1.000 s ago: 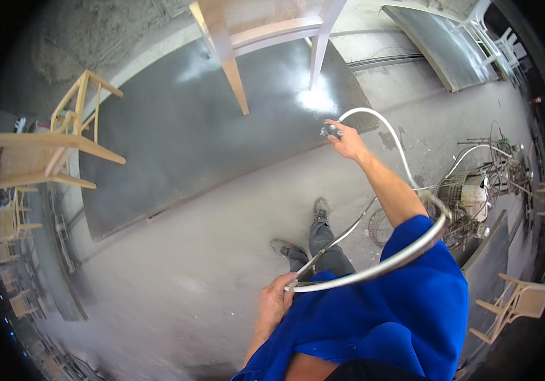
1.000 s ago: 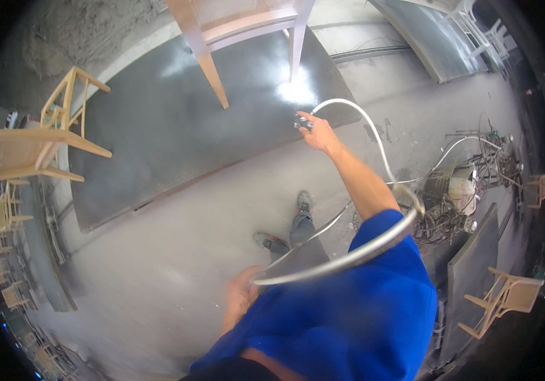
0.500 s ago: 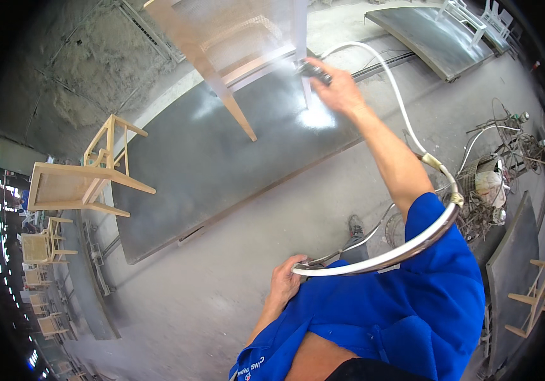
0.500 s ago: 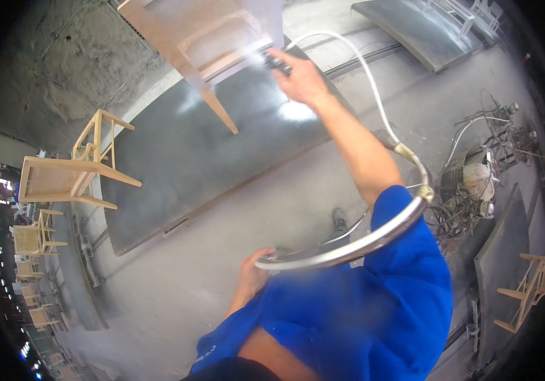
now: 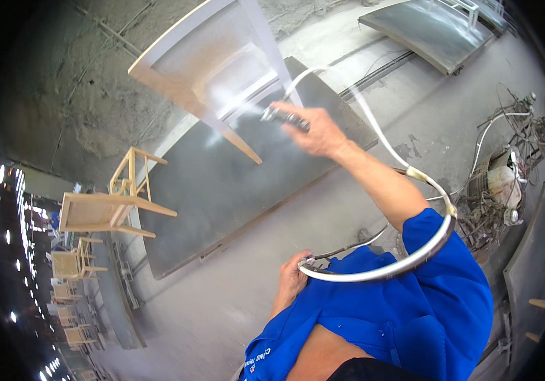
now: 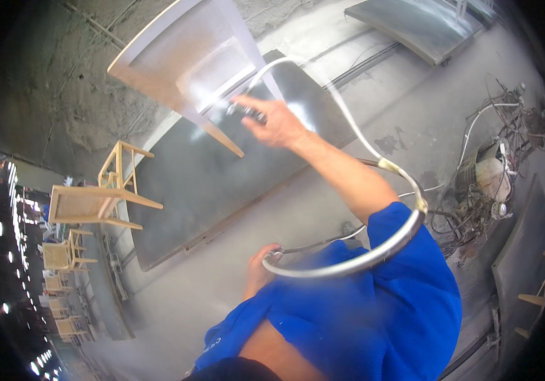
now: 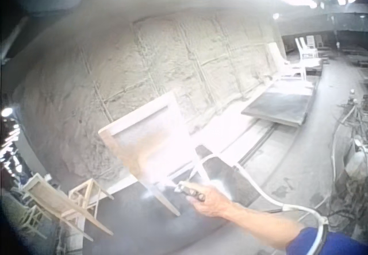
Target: The person uses a spray gun to apply white paint to wooden chairs in a workshop. They dip the spray gun into a paint bucket, then systematically coat the legs, seat, and backrest of each chair, moving between multiple chairs placed on the floor.
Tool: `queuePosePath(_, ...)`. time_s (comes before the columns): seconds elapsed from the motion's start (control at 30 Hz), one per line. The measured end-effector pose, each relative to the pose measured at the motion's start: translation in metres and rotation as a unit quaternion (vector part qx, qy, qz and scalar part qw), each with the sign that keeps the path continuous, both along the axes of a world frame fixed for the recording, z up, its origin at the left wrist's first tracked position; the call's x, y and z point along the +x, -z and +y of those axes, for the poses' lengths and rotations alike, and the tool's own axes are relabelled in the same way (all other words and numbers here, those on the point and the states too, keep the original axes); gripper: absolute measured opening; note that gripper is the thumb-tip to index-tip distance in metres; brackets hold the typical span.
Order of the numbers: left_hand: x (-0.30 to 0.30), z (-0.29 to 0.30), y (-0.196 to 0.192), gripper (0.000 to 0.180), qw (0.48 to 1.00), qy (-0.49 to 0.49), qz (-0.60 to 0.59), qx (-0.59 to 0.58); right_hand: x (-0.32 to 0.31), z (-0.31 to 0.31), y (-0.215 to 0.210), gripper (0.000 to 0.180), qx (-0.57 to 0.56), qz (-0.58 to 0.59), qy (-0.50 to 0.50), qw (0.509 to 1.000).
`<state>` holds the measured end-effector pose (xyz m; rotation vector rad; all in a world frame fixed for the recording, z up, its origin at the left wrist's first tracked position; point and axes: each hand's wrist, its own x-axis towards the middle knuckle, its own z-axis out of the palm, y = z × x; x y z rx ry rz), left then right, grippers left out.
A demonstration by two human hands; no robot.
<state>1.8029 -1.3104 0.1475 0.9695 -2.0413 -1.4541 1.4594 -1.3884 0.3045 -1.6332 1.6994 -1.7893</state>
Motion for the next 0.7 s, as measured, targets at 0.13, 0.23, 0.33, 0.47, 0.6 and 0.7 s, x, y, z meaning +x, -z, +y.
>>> queuePosePath(0.13,-0.006,-0.009,0.003,0.017,0.999,0.036,-0.008,-0.037,-0.011,0.017,-0.003,0.049,-0.035,0.007,0.020,0.999)
queuePosePath(0.23,-0.004,-0.011,0.006,0.019,0.997,0.031,0.012,-0.071,-0.032,0.030,-0.014,0.049,-0.053,-0.070,0.158,0.984)
queuePosePath(0.33,-0.003,-0.015,0.007,0.022,0.997,0.026,0.006,-0.067,-0.020,0.025,-0.025,0.049,-0.122,-0.003,0.119,0.985)
queuePosePath(0.47,-0.003,-0.028,0.006,0.021,1.000,0.021,0.019,-0.006,0.010,0.025,-0.030,0.048,-0.030,-0.021,-0.065,0.997)
queuePosePath(0.6,0.010,-0.032,0.007,0.021,0.997,0.041,-0.020,-0.059,-0.016,0.033,-0.042,0.046,-0.116,-0.005,0.132,0.984)
queuePosePath(0.7,0.015,-0.031,0.018,0.022,0.999,0.013,0.030,0.011,-0.021,0.031,-0.047,0.048,-0.066,-0.118,0.138,0.981)
